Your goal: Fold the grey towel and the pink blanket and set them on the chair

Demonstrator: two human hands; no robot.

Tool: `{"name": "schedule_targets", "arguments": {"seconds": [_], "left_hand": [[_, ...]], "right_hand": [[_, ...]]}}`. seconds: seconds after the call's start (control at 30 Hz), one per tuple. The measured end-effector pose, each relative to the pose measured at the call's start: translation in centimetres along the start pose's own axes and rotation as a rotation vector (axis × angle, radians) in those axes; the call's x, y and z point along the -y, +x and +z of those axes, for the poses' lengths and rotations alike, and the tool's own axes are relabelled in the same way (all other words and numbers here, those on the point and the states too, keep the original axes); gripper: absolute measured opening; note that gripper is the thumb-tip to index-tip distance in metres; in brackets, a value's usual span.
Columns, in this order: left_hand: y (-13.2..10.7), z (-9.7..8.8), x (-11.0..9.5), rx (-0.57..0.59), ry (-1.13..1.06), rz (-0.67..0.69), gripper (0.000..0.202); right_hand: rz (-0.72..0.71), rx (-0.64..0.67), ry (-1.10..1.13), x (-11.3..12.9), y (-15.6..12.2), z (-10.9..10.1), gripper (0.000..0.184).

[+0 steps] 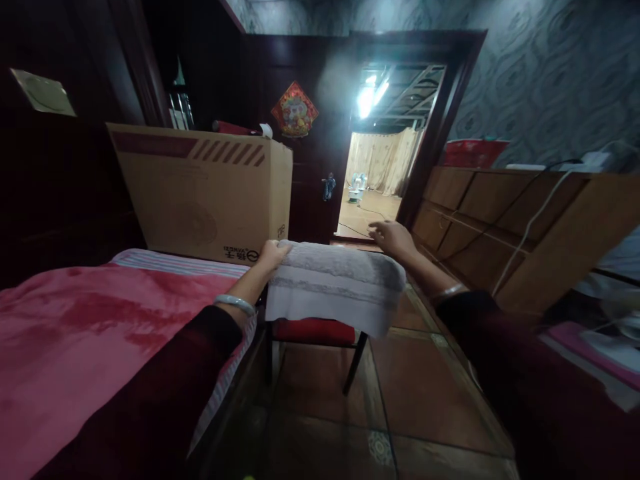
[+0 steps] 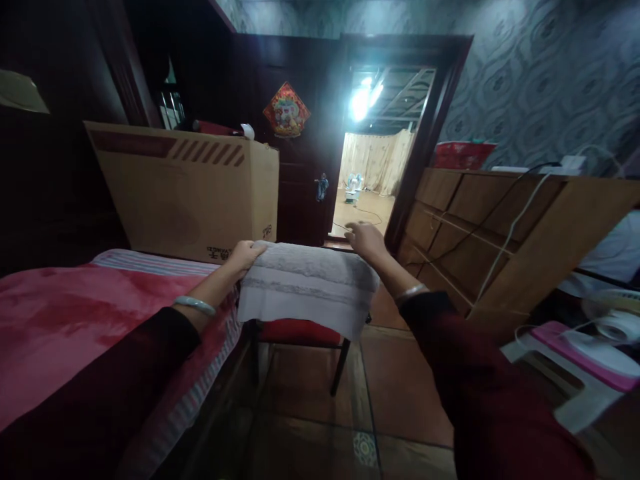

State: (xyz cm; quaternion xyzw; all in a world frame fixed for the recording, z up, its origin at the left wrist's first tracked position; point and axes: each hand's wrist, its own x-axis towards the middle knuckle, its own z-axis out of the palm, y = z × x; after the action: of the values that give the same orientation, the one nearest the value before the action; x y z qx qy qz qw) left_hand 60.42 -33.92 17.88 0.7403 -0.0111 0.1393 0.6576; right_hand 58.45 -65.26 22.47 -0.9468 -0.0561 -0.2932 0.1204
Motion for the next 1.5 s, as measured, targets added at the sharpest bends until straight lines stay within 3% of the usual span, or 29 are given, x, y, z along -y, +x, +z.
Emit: {"name": "schedule_targets", "arguments": {"seconds": [0.13,0.3,0.5,0.73,0.9,1.07,1.2,1.33,1.5], "left_hand": [[0.2,-0.4,0.3,0.048,-0.006,-0.036,0.026],[0.1,-0.3,-0.3,0.076,-0.015,-0.073,0.026],[0.1,-0.2,-0.3,0.047,0.005,-0.059,0.023],[0.4,0.4,0.6,-0.161,0.072,0.08,0.019],[0.7,-0.3,0.6,-0.112,0.188,0.056,0.028],[0.1,-0.8,0.6,-0.098,0.24,0.076,0.022],[-1.1,-1.3,1.1,-0.116,0.26,0.109,0.017],[-2.1,-1.8,1.8,-0.13,0.278,0.13,0.02],[-4.2,-1.7,2.7,-0.162,0.301,0.148,0.03]], "right_hand": [[0.187,-0.074,0.055,-4.7,-6.6,2.0,0.038],[0.288,-0.026,0.309,-6.1,-9.6,3.3,0.046],[0.327,-0.031,0.243,-5.2,-8.9,2.5,0.046],[0.279,-0.155,0.444,-5.0,-5.6,1.8,0.038],[0.322,-0.042,0.449,-5.5,-6.2,3.4,0.032],[0.291,-0.077,0.457,-6.3,-7.3,4.0,0.041],[0.295,-0.051,0.296,-6.0,-8.1,3.7,0.049],[0.178,-0.124,0.015,-4.3,-8.8,3.4,0.045],[-0.279,-0.269,-0.037,1.3,-9.5,3.6,0.043]]}}
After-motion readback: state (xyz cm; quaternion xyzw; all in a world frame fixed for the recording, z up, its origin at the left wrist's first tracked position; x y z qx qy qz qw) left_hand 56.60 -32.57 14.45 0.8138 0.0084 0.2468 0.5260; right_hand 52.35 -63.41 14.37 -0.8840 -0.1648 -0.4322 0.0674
